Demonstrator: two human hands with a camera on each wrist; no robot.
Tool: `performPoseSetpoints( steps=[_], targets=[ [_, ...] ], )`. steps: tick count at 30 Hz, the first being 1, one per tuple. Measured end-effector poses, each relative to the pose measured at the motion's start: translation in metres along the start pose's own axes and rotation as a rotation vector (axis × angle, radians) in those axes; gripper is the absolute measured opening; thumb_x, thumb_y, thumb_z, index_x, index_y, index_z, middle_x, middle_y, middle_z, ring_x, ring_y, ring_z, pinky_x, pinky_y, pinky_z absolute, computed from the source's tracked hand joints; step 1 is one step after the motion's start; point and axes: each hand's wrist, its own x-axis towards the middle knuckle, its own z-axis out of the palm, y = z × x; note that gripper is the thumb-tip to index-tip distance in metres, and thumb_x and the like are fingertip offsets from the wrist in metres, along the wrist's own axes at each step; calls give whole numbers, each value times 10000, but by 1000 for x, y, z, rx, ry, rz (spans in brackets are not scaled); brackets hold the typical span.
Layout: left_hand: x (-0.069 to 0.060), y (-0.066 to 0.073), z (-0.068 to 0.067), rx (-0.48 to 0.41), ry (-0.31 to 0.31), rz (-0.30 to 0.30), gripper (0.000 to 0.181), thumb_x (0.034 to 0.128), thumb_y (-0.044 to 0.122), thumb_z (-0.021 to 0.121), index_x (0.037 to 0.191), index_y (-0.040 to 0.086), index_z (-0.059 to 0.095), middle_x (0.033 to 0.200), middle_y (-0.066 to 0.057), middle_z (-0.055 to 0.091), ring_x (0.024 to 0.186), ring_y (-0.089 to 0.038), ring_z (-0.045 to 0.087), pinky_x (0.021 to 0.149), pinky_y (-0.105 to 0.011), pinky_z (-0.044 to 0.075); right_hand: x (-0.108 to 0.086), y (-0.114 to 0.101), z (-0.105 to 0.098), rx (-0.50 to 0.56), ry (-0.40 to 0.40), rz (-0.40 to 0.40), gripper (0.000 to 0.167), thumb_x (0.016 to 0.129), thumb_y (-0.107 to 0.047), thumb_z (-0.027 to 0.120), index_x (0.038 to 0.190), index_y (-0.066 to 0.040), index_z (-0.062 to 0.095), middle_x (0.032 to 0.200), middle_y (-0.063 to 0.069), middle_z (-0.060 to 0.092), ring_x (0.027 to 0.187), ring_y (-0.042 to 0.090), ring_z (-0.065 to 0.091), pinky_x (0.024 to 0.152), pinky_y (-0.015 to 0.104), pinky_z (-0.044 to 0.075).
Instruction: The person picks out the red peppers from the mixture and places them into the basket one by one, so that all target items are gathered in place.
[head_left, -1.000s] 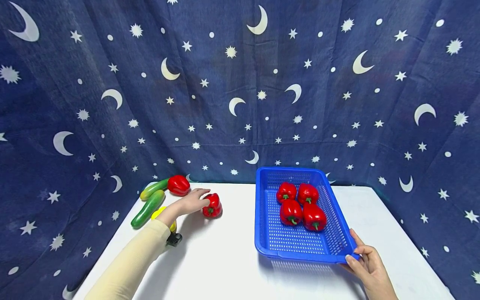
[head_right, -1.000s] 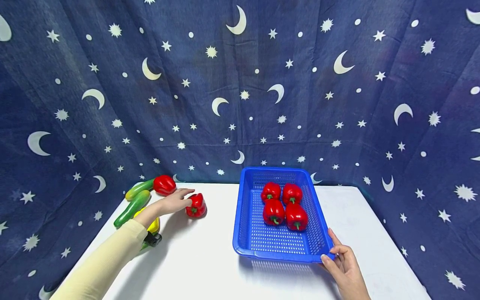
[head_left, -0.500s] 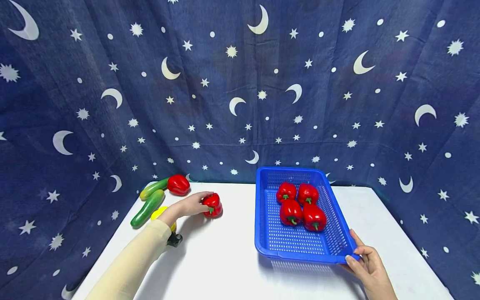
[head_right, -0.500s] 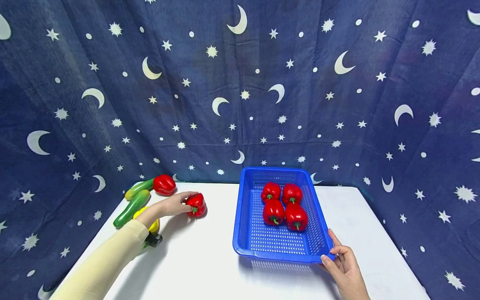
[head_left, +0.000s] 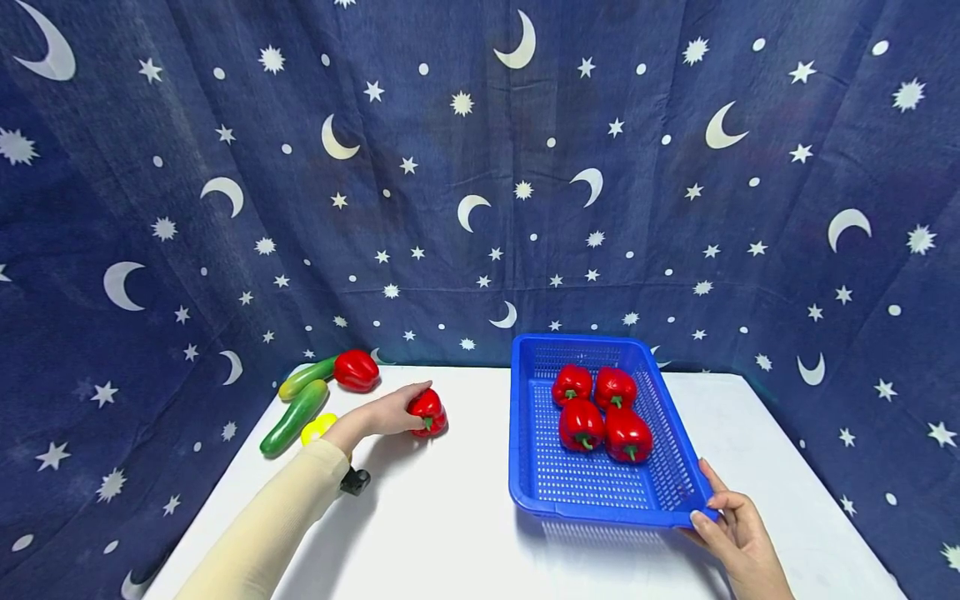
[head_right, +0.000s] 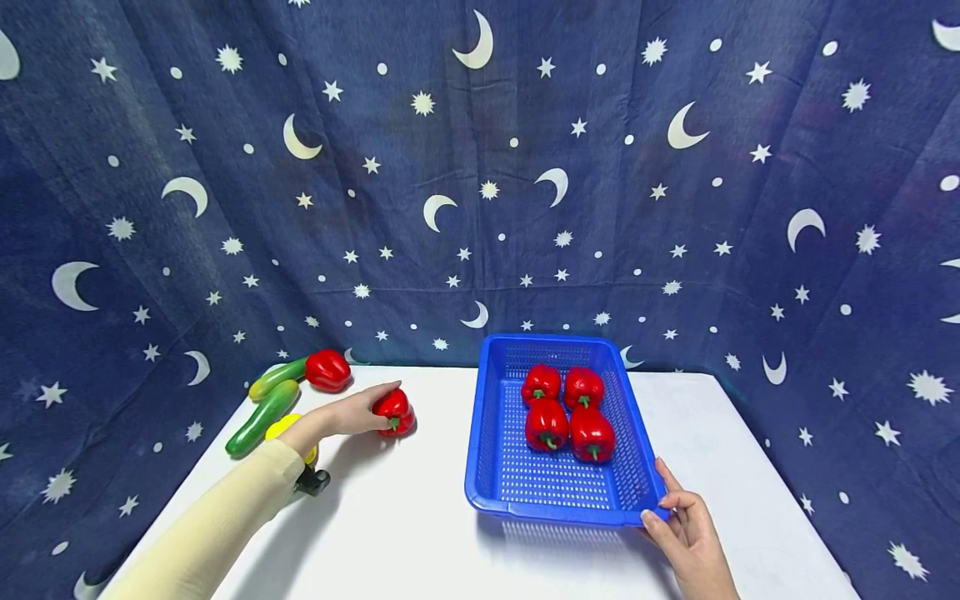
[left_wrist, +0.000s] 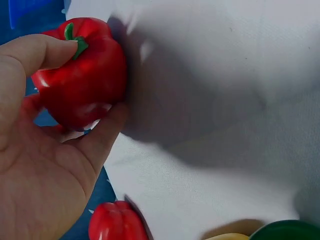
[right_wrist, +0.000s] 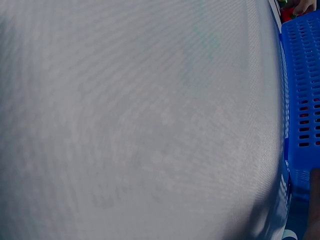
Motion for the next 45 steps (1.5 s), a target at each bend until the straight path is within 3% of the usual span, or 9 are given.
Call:
performPoseSetpoints(
  steps=[9, 27, 35, 45],
  targets=[
    [0, -1, 1, -64, 6, -32, 806, 871, 44, 675, 1602, 109, 344, 1483, -153, 483, 1291, -319, 472, 1086, -480, 427, -1, -1, 0, -2, 12, 13, 219, 1045, 30, 514, 1210, 0, 373, 1701, 36, 177, 1213, -103, 509, 839, 267, 579],
    [-2, -4, 2, -48, -2, 4, 792, 882, 38, 677, 1598, 79, 340, 1456, -162, 498, 1252, -317, 498, 1058, -475, 450, -1, -3, 1, -7, 10, 14, 216, 1048, 23, 511, 1205, -1, 366, 1702, 38, 169, 1209, -114, 499, 836, 256, 576],
    [-2, -6, 2, -36, 25, -11, 786, 888, 85, 697, 1597, 115, 361, 1486, -158, 469, 1274, -318, 485, 1060, -474, 453, -1, -2, 2, 0, 4, 12, 207, 1046, 29, 511, 1194, -10, 372, 1698, 33, 182, 1220, -104, 494, 848, 261, 574],
    [2, 12, -11, -99, 88, 102, 774, 892, 80, 690, 1592, 96, 360, 1471, -138, 497, 1233, -283, 527, 1043, -430, 466, 0, 1, -1, 23, 0, -13, 207, 1040, 64, 495, 1194, 6, 369, 1696, 22, 190, 1224, -100, 490, 844, 252, 573]
  ],
)
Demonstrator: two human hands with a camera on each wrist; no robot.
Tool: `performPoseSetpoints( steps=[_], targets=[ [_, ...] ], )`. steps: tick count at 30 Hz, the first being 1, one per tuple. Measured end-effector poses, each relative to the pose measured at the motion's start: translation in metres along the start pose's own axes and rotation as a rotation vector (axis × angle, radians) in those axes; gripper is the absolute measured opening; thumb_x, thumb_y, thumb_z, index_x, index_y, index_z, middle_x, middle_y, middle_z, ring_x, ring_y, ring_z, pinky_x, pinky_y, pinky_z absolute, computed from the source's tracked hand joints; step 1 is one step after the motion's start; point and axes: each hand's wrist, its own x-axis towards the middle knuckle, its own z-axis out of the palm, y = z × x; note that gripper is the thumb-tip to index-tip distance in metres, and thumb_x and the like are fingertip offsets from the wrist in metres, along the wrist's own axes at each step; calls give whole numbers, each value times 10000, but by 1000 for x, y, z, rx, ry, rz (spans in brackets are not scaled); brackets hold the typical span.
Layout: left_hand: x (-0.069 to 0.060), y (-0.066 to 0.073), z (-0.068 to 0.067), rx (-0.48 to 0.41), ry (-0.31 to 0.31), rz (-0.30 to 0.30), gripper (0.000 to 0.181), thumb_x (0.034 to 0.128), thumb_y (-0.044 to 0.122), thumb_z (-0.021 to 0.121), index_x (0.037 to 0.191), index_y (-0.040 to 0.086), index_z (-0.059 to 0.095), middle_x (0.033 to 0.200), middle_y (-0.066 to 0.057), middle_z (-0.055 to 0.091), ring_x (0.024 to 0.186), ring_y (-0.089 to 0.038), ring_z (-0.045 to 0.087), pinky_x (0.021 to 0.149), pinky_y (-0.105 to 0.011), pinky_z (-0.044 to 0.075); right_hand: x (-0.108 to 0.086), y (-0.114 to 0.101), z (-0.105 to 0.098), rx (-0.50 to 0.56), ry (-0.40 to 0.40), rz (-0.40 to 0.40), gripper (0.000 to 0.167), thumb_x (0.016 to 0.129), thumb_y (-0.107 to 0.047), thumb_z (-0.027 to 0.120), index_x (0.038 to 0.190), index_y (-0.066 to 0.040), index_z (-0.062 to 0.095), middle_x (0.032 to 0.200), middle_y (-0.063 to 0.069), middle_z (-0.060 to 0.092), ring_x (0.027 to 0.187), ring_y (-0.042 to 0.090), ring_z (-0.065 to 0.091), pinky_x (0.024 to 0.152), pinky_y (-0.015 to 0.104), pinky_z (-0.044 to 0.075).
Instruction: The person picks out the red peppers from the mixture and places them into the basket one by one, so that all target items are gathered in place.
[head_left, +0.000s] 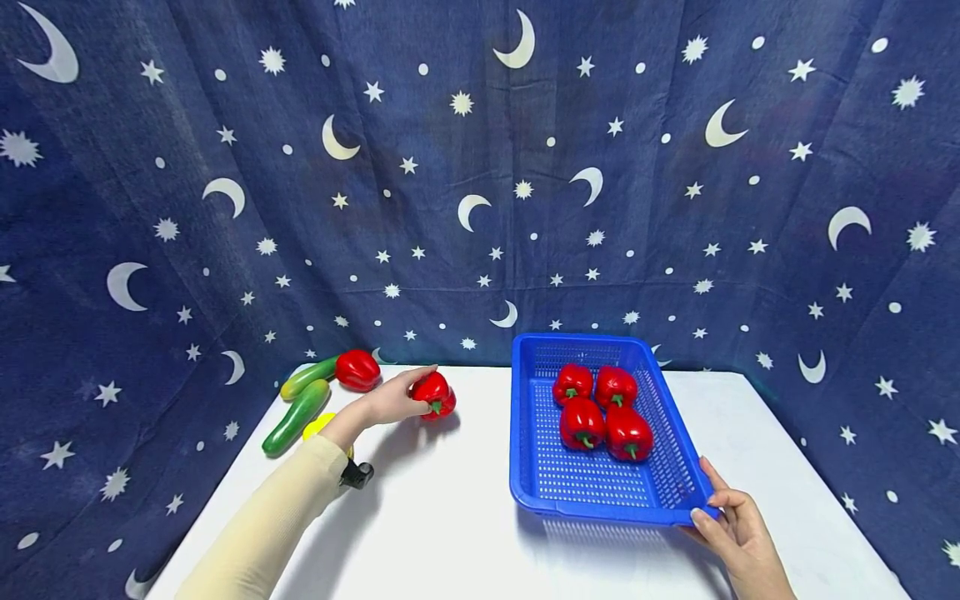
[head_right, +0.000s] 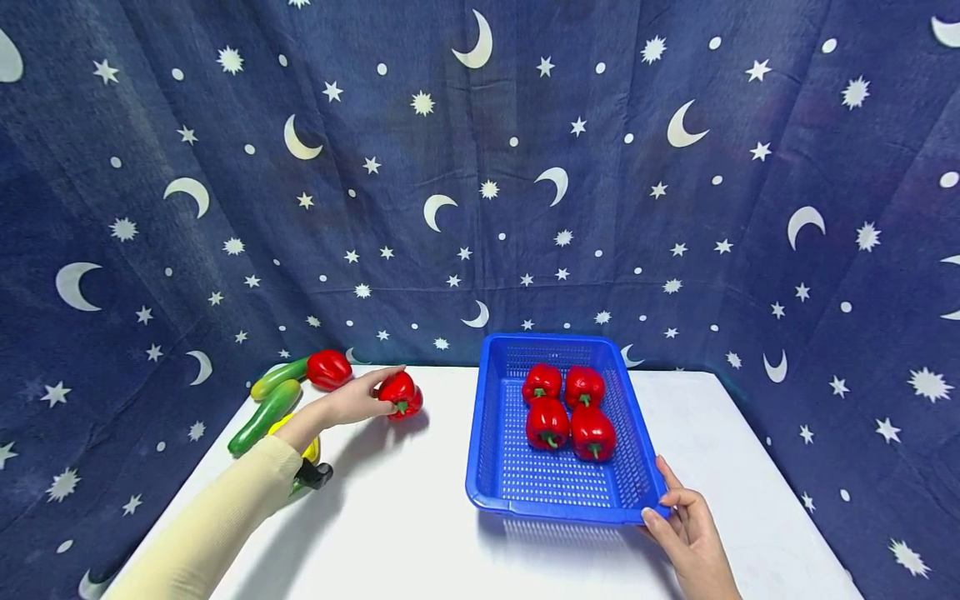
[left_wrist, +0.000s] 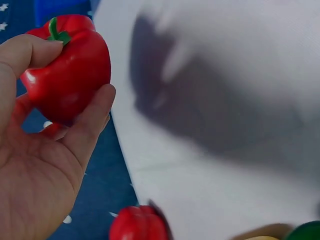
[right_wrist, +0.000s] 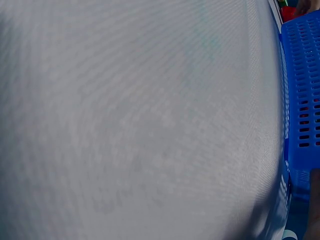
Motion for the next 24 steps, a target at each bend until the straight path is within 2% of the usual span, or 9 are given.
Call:
performPoseSetpoints(
  steps=[12, 19, 24],
  targets=[
    [2, 42, -9, -33, 47, 106, 770, 894, 140, 705, 1590, 166, 377, 1444, -116, 483, 1166, -232, 573, 950, -366, 503, 0, -1, 1, -18, 8, 33, 225, 1045, 29, 516, 1207, -9, 365, 1710, 64, 126, 1204, -124, 477, 854, 232, 562],
    [5, 81, -9, 5, 67, 187, 759, 893, 155, 712, 1584, 181, 398, 1471, -109, 456, 1219, -237, 544, 982, -381, 497, 0, -2, 0, -38, 23, 58, 224, 1050, 4, 525, 1207, -21, 366, 1711, 82, 113, 1193, -130, 474, 859, 245, 565],
    [8, 109, -1, 9, 32, 256, 756, 888, 143, 714, 1578, 162, 406, 1447, -108, 474, 1217, -227, 534, 984, -364, 502, 0, -3, 1, -48, 28, 74, 229, 1054, -15, 528, 1207, -15, 358, 1710, 101, 99, 1188, -137, 473, 855, 243, 566]
  ],
)
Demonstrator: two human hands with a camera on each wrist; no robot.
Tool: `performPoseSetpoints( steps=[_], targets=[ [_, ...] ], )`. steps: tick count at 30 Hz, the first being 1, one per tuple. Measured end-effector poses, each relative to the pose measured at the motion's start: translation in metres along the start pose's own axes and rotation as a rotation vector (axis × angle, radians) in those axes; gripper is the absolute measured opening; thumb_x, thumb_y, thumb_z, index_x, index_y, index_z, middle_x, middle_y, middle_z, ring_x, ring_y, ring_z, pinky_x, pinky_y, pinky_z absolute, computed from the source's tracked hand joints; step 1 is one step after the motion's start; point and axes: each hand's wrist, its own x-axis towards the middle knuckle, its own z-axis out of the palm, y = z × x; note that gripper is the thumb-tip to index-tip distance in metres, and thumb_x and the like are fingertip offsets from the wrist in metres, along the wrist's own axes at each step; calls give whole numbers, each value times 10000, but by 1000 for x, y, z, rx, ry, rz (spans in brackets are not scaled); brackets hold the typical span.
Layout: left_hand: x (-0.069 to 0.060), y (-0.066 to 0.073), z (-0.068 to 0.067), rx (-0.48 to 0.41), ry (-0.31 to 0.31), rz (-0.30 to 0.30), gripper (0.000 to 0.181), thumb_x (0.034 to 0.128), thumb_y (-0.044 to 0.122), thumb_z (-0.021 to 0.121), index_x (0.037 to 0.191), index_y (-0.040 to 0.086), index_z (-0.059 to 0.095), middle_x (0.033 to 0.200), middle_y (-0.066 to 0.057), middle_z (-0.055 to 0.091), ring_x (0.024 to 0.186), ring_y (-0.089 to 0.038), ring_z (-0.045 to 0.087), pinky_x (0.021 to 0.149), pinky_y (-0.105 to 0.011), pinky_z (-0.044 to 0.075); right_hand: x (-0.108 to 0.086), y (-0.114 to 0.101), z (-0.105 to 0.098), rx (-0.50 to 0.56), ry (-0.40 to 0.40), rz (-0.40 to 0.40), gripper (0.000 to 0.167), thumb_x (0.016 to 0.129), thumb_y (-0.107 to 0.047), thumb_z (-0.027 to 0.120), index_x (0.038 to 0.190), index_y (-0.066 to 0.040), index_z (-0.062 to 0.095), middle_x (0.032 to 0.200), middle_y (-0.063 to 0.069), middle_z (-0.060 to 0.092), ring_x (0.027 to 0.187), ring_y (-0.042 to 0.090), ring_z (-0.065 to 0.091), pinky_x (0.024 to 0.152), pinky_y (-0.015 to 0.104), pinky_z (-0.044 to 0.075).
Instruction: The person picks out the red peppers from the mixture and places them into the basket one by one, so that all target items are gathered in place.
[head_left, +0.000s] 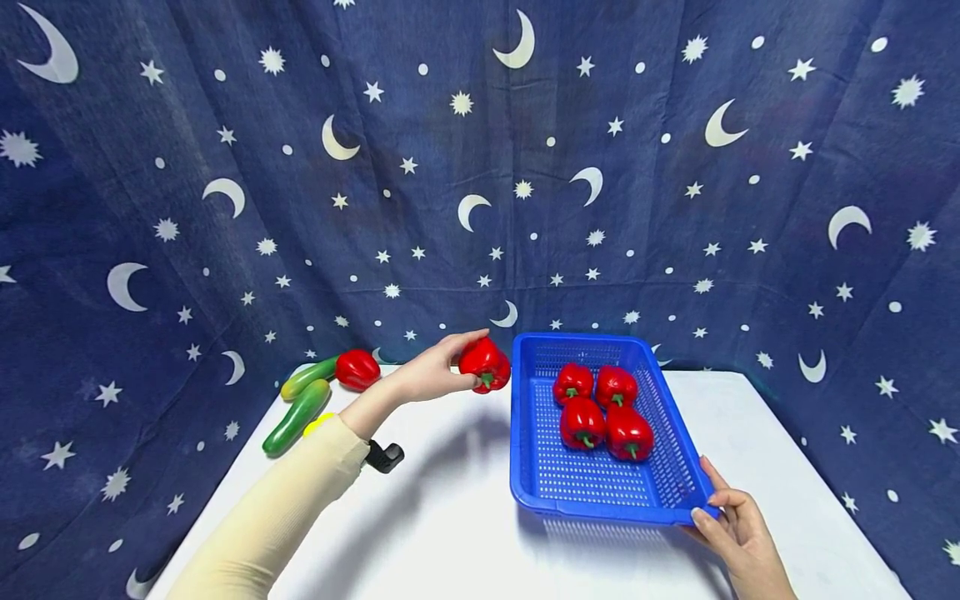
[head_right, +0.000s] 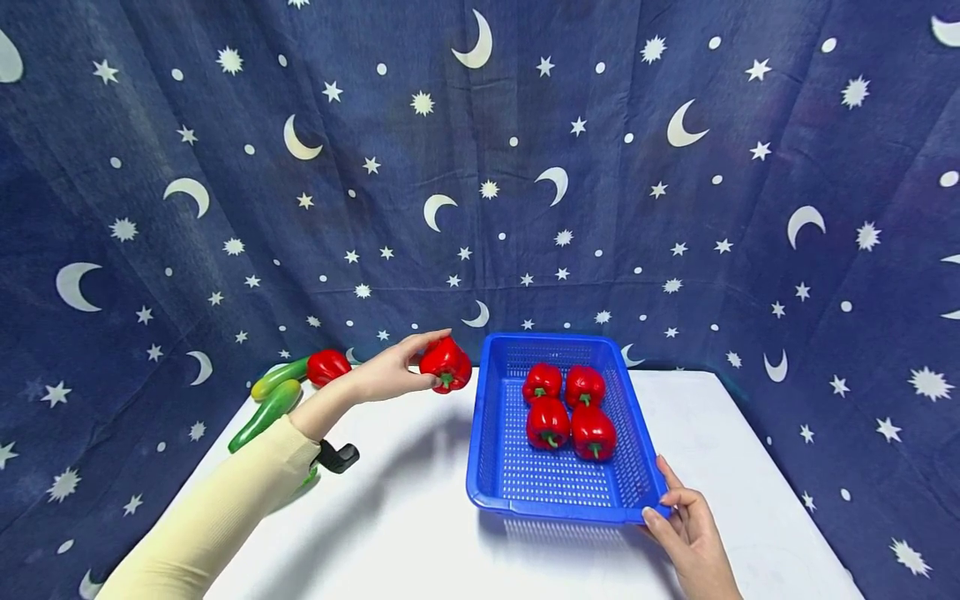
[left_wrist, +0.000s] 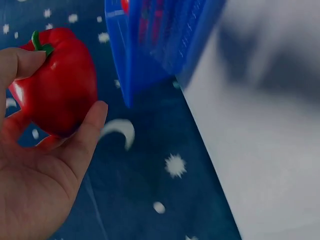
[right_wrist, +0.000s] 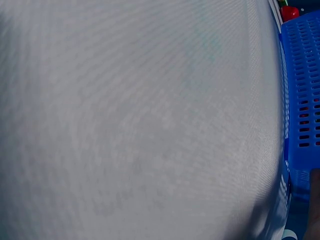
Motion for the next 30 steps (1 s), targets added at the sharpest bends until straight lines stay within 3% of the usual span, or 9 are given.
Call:
performPoseSetpoints(
  steps=[9, 14, 25, 30],
  targets=[
    [12, 46, 28, 12, -149, 58, 782, 885, 196, 736, 1589, 215, 395, 1455, -88, 466, 1192, -186, 551, 913, -278, 542, -1, -1, 0, 2, -10, -14, 217, 1057, -11, 517, 1204, -12, 356, 1710, 95, 110, 1207, -127, 478, 851, 242, 567],
    [19, 67, 41, 66, -229, 88, 791, 891, 269, 753, 1593, 244, 388, 1458, -57, 471, 1241, -161, 519, 962, -300, 523, 0, -2, 0, -7, -1, 7, 227, 1059, -26, 523, 1207, -11, 351, 1710, 111, 95, 1202, -127, 476, 849, 243, 569],
    [38, 97, 76, 179, -335, 141, 815, 877, 375, 805, 1581, 267, 408, 1449, -10, 512, 1251, -131, 505, 877, -221, 518, -2, -1, -3, -15, 13, 22, 233, 1056, -26, 531, 1208, -18, 355, 1712, 90, 102, 1252, -92, 436, 864, 231, 559],
    [44, 111, 94, 268, -404, 163, 811, 876, 365, 813, 1576, 262, 417, 1457, 3, 529, 1260, -140, 510, 845, -209, 520, -1, -1, -2, -34, -2, 14, 259, 1059, -36, 527, 1219, 8, 329, 1712, 97, 87, 1426, 77, 336, 883, 235, 552]
  ],
)
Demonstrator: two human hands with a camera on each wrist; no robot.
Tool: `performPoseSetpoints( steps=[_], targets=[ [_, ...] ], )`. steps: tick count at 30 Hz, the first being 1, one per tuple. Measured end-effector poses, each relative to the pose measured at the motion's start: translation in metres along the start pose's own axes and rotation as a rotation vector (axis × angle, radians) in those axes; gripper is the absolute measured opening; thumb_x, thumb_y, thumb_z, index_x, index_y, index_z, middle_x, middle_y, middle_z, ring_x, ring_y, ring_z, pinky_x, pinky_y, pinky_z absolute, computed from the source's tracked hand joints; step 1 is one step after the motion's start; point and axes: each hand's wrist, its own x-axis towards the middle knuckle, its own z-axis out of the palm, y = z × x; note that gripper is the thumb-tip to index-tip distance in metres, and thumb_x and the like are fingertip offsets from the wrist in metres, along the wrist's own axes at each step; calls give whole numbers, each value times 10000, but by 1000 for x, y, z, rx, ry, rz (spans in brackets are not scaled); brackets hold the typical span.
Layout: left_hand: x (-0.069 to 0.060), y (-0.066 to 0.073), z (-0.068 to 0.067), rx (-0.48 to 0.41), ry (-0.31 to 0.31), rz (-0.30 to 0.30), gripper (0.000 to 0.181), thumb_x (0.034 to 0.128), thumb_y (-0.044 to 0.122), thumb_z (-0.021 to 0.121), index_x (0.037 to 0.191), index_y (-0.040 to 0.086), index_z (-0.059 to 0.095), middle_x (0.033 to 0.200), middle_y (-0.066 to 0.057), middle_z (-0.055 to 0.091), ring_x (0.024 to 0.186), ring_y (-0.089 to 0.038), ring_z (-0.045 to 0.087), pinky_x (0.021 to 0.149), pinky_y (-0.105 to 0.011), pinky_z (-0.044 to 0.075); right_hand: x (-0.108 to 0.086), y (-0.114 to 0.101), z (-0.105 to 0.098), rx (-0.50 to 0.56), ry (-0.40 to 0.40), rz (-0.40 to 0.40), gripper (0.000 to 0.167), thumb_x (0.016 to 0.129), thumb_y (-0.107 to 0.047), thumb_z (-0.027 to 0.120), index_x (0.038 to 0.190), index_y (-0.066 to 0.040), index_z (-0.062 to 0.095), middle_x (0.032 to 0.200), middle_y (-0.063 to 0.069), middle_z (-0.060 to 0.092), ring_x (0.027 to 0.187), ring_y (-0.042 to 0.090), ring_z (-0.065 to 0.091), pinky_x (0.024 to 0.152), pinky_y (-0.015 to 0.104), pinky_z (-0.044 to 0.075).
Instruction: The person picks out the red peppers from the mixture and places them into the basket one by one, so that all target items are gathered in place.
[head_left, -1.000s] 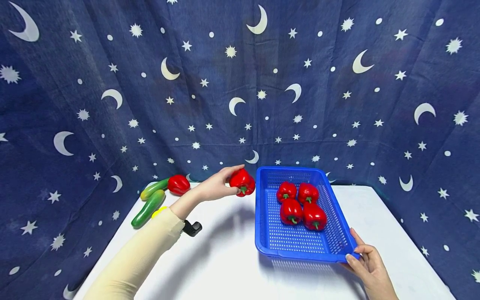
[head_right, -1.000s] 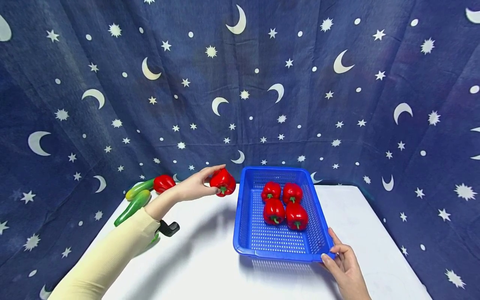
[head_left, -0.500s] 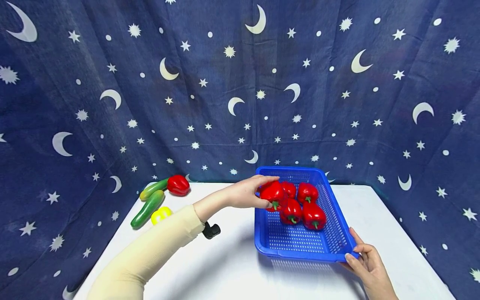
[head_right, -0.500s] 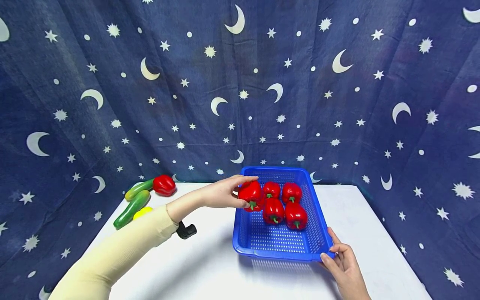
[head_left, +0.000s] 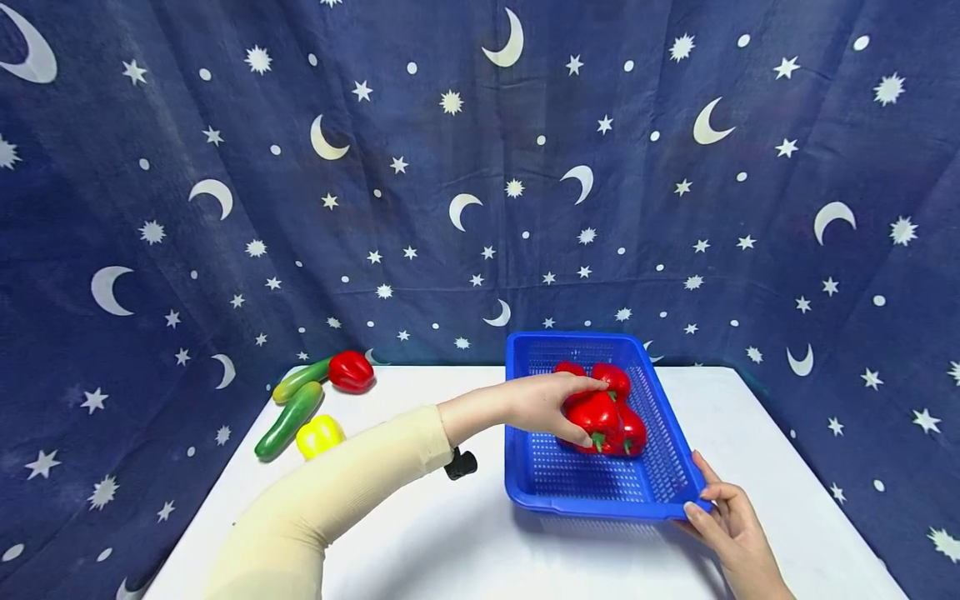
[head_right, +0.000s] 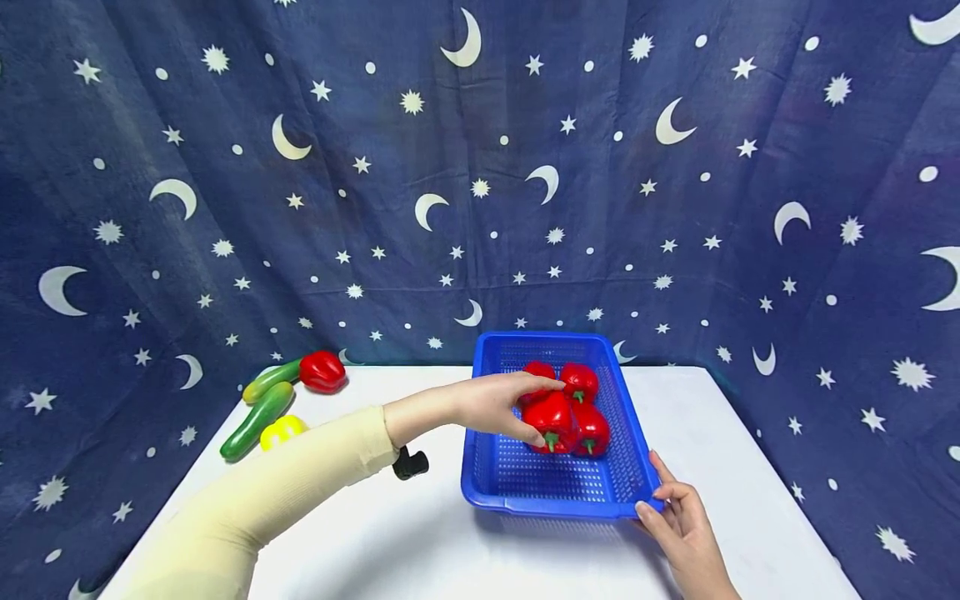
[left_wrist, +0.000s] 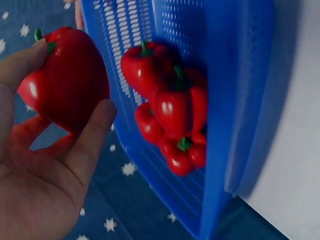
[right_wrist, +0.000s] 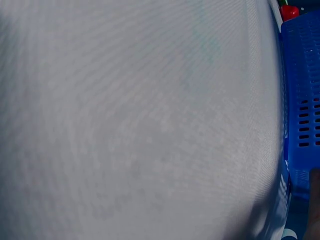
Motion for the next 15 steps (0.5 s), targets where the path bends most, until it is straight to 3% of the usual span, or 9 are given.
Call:
performPoseSetpoints(
  steps=[3, 10, 15],
  targets=[
    [9, 8, 6, 59, -35, 11, 812, 873, 367, 818, 1572, 255, 422, 1458, 26, 537, 1273, -128, 508, 852, -211, 523, 1, 0, 1, -10, -8, -11, 268, 1060, -33, 525, 1216, 21, 314, 1710, 119, 76, 1444, 107, 317, 888, 236, 550],
    [30, 22, 22, 167, -95, -25, 813, 844, 390, 838, 1549, 328, 438, 1411, 93, 562, 1233, -79, 517, 873, -251, 529, 1, 1, 2, 4, -15, -35, 257, 1054, -8, 522, 1209, 21, 319, 1709, 108, 99, 1258, -102, 431, 876, 246, 559],
    [44, 28, 35, 179, -121, -65, 824, 841, 377, 846, 1552, 329, 431, 1400, 115, 567, 1208, -59, 535, 885, -262, 539, 2, 1, 0, -7, -8, -5, 273, 1059, -30, 522, 1220, 13, 306, 1712, 98, 88, 1307, -55, 408, 873, 232, 554]
  ],
)
